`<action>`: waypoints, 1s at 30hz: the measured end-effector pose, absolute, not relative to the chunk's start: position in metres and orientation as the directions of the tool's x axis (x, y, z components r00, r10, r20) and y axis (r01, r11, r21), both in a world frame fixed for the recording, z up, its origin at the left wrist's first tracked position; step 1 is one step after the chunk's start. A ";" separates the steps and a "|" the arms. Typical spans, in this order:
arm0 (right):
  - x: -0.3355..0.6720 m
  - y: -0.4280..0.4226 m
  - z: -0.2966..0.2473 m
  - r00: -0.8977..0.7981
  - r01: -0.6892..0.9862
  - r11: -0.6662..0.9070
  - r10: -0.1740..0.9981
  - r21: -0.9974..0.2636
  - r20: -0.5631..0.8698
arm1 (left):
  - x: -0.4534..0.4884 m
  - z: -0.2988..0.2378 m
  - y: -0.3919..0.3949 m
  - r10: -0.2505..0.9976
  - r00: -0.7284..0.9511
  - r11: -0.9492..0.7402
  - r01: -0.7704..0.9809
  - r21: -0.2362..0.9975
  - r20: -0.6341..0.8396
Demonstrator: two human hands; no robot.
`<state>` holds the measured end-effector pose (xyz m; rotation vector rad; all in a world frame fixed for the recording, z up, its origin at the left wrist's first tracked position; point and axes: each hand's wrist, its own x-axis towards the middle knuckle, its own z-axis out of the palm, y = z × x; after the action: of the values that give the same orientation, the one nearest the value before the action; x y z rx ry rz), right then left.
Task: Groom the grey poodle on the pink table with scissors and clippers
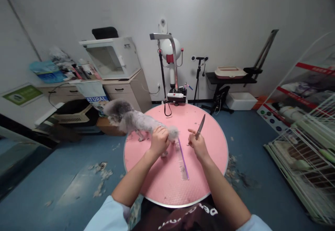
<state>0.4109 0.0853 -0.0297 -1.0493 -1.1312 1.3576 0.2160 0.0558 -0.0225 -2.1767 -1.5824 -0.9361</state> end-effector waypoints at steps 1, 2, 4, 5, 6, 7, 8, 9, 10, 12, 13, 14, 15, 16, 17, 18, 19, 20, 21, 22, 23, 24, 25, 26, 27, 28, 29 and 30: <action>0.402 0.082 -0.027 -0.114 -0.179 -0.003 0.993 -0.984 0.018 | 0.217 -0.022 0.056 0.736 0.195 -0.364 0.921 0.136 0.649; 0.394 0.079 -0.025 -0.130 -0.170 0.022 0.990 -0.985 0.045 | 0.217 -0.021 0.056 0.732 0.208 -0.378 0.916 0.133 0.648; 0.383 0.078 -0.019 -0.122 -0.123 0.079 0.988 -0.989 0.094 | 0.219 -0.020 0.056 0.723 0.227 -0.402 0.906 0.130 0.652; 0.381 0.080 -0.017 -0.098 -0.098 0.105 0.989 -0.990 0.115 | 0.219 -0.020 0.056 0.721 0.229 -0.407 0.904 0.132 0.654; 0.382 0.082 -0.016 -0.058 -0.077 0.128 0.989 -0.989 0.132 | 0.220 -0.019 0.056 0.721 0.223 -0.405 0.904 0.137 0.656; 0.385 0.086 -0.015 -0.006 -0.062 0.148 0.989 -0.987 0.149 | 0.220 -0.019 0.055 0.722 0.215 -0.399 0.906 0.143 0.657; 0.391 0.090 -0.016 0.056 -0.051 0.165 0.985 -0.985 0.162 | 0.220 -0.019 0.055 0.725 0.203 -0.390 0.909 0.149 0.658; 0.399 0.094 -0.017 0.118 -0.041 0.176 0.978 -0.983 0.170 | 0.220 -0.019 0.055 0.730 0.191 -0.379 0.912 0.157 0.657; 0.408 0.097 -0.018 0.168 -0.028 0.179 0.971 -0.983 0.172 | 0.220 -0.019 0.055 0.734 0.177 -0.369 0.915 0.166 0.656; 0.424 0.097 -0.025 0.188 0.050 0.177 0.965 -0.983 0.183 | 0.219 -0.018 0.055 0.745 0.150 -0.354 0.915 0.195 0.650; 0.430 0.093 -0.030 0.153 0.132 0.182 0.968 -0.974 0.201 | 0.217 -0.018 0.055 0.753 0.139 -0.352 0.911 0.215 0.643; 0.433 0.086 -0.037 0.091 0.244 0.188 0.972 -0.951 0.216 | 0.216 -0.018 0.056 0.762 0.128 -0.351 0.906 0.238 0.635; 0.433 0.077 -0.045 0.005 0.377 0.197 0.977 -0.905 0.215 | 0.215 -0.018 0.056 0.770 0.119 -0.350 0.900 0.259 0.626; 0.431 0.066 -0.055 -0.098 0.512 0.213 0.977 -0.832 0.190 | 0.213 -0.018 0.057 0.778 0.110 -0.347 0.896 0.277 0.619; 0.427 0.055 -0.065 -0.199 0.632 0.229 0.971 -0.740 0.131 | 0.211 -0.018 0.058 0.784 0.102 -0.343 0.894 0.290 0.613; 0.423 0.044 -0.076 -0.292 0.727 0.249 0.956 -0.640 0.041 | 0.209 -0.018 0.059 0.787 0.093 -0.337 0.893 0.298 0.611; 0.419 0.034 -0.086 -0.359 0.795 0.273 0.932 -0.542 -0.057 | 0.208 -0.018 0.060 0.789 0.087 -0.332 0.893 0.303 0.609; 0.416 0.026 -0.095 -0.399 0.841 0.296 0.905 -0.454 -0.150 | 0.206 -0.018 0.061 0.790 0.083 -0.330 0.892 0.309 0.607; 0.416 0.020 -0.103 -0.417 0.869 0.315 0.881 -0.381 -0.225 | 0.204 -0.018 0.061 0.793 0.079 -0.330 0.889 0.316 0.605; 0.417 0.017 -0.109 -0.416 0.889 0.324 0.867 -0.325 -0.274 | 0.202 -0.018 0.062 0.795 0.076 -0.333 0.884 0.328 0.601; 0.420 0.016 -0.112 -0.402 0.904 0.322 0.864 -0.281 -0.303 | 0.200 -0.017 0.062 0.799 0.078 -0.342 0.874 0.344 0.597; 0.425 0.017 -0.115 -0.381 0.917 0.311 0.868 -0.249 -0.317 | 0.197 -0.017 0.061 0.803 0.092 -0.364 0.858 0.361 0.589; 0.430 0.019 -0.116 -0.351 0.931 0.289 0.880 -0.225 -0.321 | 0.193 -0.017 0.059 0.805 0.117 -0.393 0.839 0.376 0.582; 0.436 0.022 -0.116 -0.315 0.943 0.259 0.894 -0.207 -0.318 | 0.189 -0.018 0.057 0.804 0.138 -0.418 0.822 0.385 0.578; 0.441 0.025 -0.115 -0.280 0.954 0.226 0.907 -0.197 -0.315 | 0.183 -0.022 0.054 0.801 0.138 -0.427 0.813 0.395 0.583; 0.446 0.028 -0.114 -0.248 0.961 0.192 0.915 -0.197 -0.317 | 0.177 -0.027 0.050 0.791 0.095 -0.411 0.815 0.409 0.605; 0.450 0.031 -0.114 -0.225 0.965 0.163 0.917 -0.206 -0.329 | 0.170 -0.034 0.046 0.769 -0.003 -0.362 0.822 0.440 0.639; 0.454 0.034 -0.113 -0.214 0.964 0.141 0.914 -0.224 -0.344 | 0.162 -0.043 0.043 0.729 -0.152 -0.285 0.820 0.497 0.668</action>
<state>0.4542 0.0336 -0.1131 -2.0416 -2.4637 0.6558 0.1617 0.0428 -0.0428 -1.9803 -1.8170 -1.4318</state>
